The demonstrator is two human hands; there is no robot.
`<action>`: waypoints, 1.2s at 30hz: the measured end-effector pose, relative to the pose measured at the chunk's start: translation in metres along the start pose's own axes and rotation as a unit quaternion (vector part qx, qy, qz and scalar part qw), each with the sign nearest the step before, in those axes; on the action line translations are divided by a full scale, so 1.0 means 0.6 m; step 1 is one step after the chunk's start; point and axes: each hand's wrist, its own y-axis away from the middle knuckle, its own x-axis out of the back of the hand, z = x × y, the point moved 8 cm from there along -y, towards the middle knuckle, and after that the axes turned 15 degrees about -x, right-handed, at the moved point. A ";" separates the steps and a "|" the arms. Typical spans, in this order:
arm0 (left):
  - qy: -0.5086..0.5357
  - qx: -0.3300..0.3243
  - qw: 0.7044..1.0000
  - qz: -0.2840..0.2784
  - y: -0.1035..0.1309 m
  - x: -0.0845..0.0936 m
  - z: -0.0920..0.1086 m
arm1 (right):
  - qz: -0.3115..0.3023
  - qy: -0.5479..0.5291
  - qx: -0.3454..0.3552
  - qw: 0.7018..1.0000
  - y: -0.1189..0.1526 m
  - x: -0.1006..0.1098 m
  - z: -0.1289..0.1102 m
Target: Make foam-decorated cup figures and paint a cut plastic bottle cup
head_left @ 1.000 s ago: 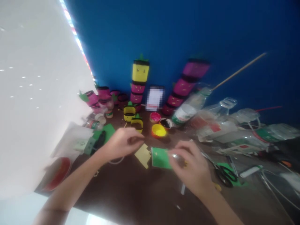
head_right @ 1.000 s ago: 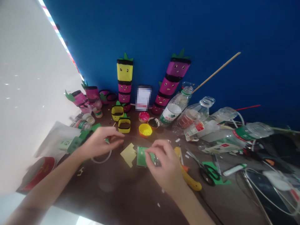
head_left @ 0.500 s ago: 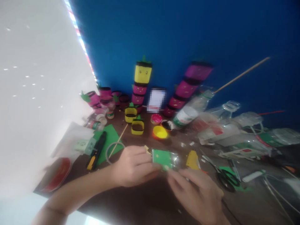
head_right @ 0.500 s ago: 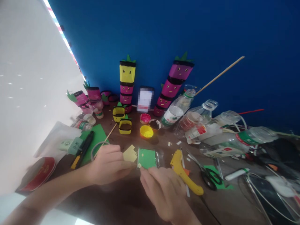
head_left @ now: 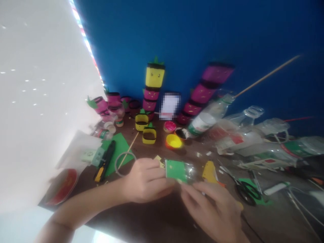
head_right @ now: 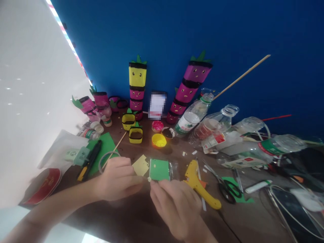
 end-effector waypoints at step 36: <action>0.263 0.454 0.847 0.090 0.157 -0.083 -0.119 | -0.150 -0.256 -0.257 0.920 0.012 -0.099 0.100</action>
